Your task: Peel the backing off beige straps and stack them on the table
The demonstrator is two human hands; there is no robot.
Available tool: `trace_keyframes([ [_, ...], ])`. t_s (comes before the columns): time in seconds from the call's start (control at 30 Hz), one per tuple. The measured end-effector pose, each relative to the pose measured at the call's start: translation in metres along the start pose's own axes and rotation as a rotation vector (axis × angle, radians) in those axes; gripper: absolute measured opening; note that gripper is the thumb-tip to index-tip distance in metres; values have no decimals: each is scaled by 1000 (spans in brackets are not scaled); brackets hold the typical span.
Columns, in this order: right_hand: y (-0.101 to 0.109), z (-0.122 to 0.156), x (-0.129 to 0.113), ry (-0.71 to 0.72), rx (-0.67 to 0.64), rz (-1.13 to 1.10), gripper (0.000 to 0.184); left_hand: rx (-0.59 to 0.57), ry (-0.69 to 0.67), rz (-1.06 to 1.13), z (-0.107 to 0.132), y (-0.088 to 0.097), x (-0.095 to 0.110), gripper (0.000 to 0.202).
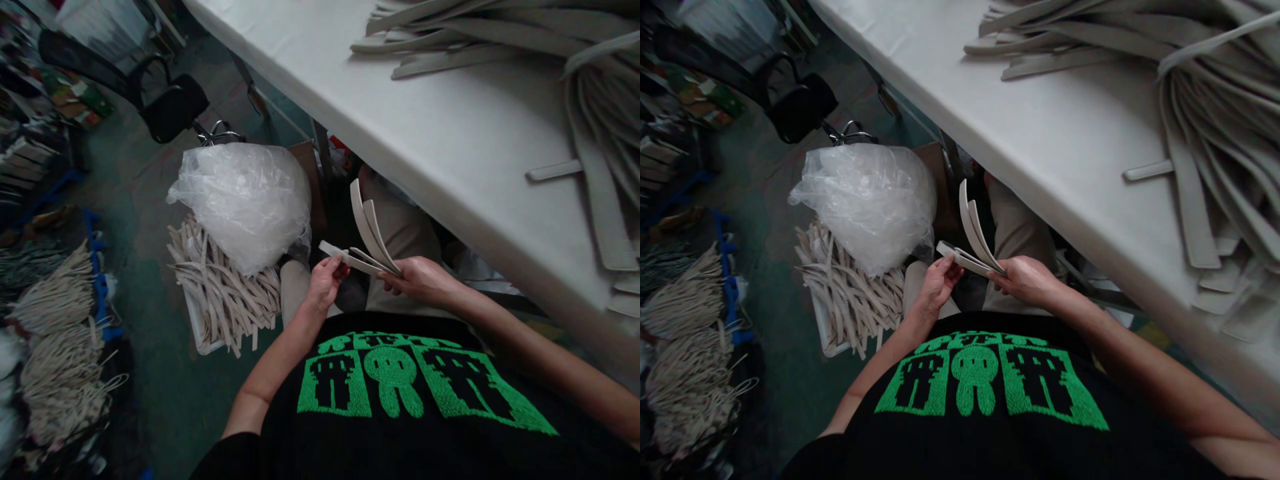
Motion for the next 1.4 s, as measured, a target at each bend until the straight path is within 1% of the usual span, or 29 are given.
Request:
trace_keyframes([
  [0.07, -2, 2, 4, -27, -11, -8, 40, 19, -3, -7, -1, 3, 5, 21],
  [0.1, -2, 1, 3, -39, 2, -10, 40, 12, 9, -13, -2, 2, 4, 21],
  [0.2, 5, -5, -10, -37, 78, 3, 40, -55, 46, -21, -3, -9, -6, 24],
  [0.27, 10, -8, -16, -2, 90, -7, 39, -80, 38, -19, -4, -12, -8, 24],
  [0.3, 11, -7, -16, 12, 77, -18, 39, -73, 24, -17, -5, -11, -6, 24],
  [0.37, 11, -3, -8, 6, 44, -25, 37, -18, -7, -15, -8, -2, 2, 22],
  [0.43, 9, 3, 3, -31, 40, -11, 36, 36, -15, -13, -10, 6, 9, 20],
  [0.47, 7, 5, 7, -53, 46, -4, 37, 43, -7, -13, -10, 8, 10, 19],
  [0.53, 5, 3, 7, -75, 63, -4, 39, 9, 28, -16, -10, 3, 5, 20],
  [0.6, 5, -4, 1, -67, 83, -17, 39, -39, 67, -29, -9, -7, -4, 21],
  [0.67, 8, -11, -6, -34, 89, -33, 38, -47, 89, -42, -8, -15, -11, 23],
  [0.7, 9, -13, -7, -14, 83, -44, 38, -36, 86, -43, -8, -16, -12, 23],
  [0.8, 11, -8, -1, 27, 31, -76, 37, 12, 37, -35, -11, -7, -1, 21],
  [0.9, 8, 4, 10, -2, 5, -93, 39, 32, 21, -33, -14, 5, 9, 18],
  [0.97, 5, 7, 11, -28, 3, -115, 39, 15, 35, -31, -15, 6, 8, 17],
  [1.07, 3, 0, 3, -16, 14, -157, 40, -31, 67, -40, -13, -2, -2, 19],
  [1.17, 6, -15, -1, 41, 61, -229, 41, -64, 90, -55, -9, -10, -8, 19],
  [1.23, 11, -25, 3, 116, 115, -353, 40, -71, 96, -48, -5, -11, -5, 18],
  [1.33, 17, -39, 7, 318, 187, -523, 42, -105, 141, -38, 4, -13, 2, 18],
  [1.4, 17, -46, 3, 475, 174, -561, 42, -154, 191, -53, 13, -17, 2, 18],
])
Point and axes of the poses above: each hand's wrist, its own z-axis away from the middle knuckle, its own y-axis out of the back of the hand, x = y × z, the point moved 5 cm from there along -z, towards the middle knuckle, and after that the axes turned 15 degrees about -x, right-handed, at the moved point
